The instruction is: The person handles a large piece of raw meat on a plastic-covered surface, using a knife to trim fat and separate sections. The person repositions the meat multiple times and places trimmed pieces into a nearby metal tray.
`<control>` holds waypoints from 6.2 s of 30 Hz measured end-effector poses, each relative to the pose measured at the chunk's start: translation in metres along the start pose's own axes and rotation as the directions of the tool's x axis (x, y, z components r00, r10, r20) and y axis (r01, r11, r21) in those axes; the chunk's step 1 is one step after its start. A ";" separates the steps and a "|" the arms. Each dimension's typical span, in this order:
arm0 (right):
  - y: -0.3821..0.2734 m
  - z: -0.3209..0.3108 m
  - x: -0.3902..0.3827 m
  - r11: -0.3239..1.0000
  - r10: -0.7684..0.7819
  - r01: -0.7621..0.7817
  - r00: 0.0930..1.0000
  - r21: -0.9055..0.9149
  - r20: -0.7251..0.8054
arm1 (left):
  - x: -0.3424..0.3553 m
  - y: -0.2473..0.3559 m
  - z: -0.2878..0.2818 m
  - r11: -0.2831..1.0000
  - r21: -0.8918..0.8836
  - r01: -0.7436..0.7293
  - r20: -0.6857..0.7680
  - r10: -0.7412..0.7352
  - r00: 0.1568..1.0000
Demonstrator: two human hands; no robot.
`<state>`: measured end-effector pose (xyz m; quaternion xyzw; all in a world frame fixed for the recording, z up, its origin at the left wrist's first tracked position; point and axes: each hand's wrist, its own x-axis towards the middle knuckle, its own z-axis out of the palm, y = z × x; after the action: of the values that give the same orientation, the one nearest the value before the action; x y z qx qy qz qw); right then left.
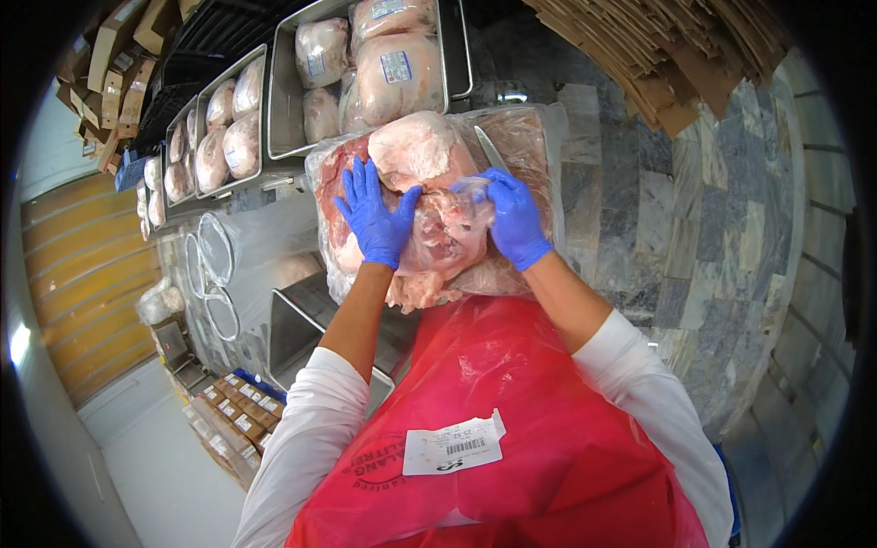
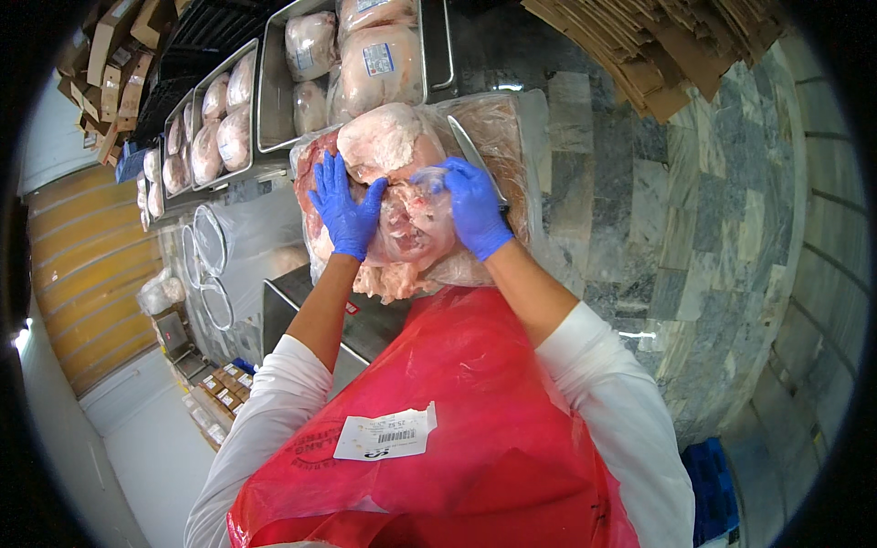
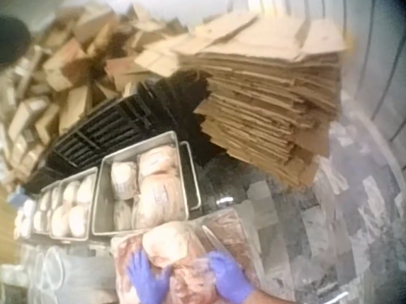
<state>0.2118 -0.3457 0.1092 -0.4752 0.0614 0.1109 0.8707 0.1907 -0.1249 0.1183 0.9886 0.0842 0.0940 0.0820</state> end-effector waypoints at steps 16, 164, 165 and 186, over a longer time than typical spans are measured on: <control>0.089 -0.074 0.032 0.979 0.178 -0.168 0.981 0.117 -0.079 | 0.003 -0.010 0.002 0.996 -0.001 -0.094 0.020 0.094 0.995; -0.074 0.004 -0.260 -0.081 0.042 0.013 0.999 -0.997 0.009 | 0.156 -0.058 0.028 0.971 -0.219 0.091 0.222 -0.041 0.974; -0.072 0.007 -0.256 -0.086 0.070 0.018 0.997 -0.996 0.012 | 0.152 -0.056 0.030 0.972 -0.215 0.093 0.246 -0.038 0.969; -0.107 -0.100 -0.014 0.076 0.483 0.600 0.676 -0.796 0.556 | 0.143 -0.046 0.015 0.975 -0.224 0.006 0.116 0.020 0.993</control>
<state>0.2250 -0.4871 0.1450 -0.8414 -0.4078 0.2583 0.2429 0.3257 -0.0565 0.1202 0.9772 0.0647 0.0448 0.1972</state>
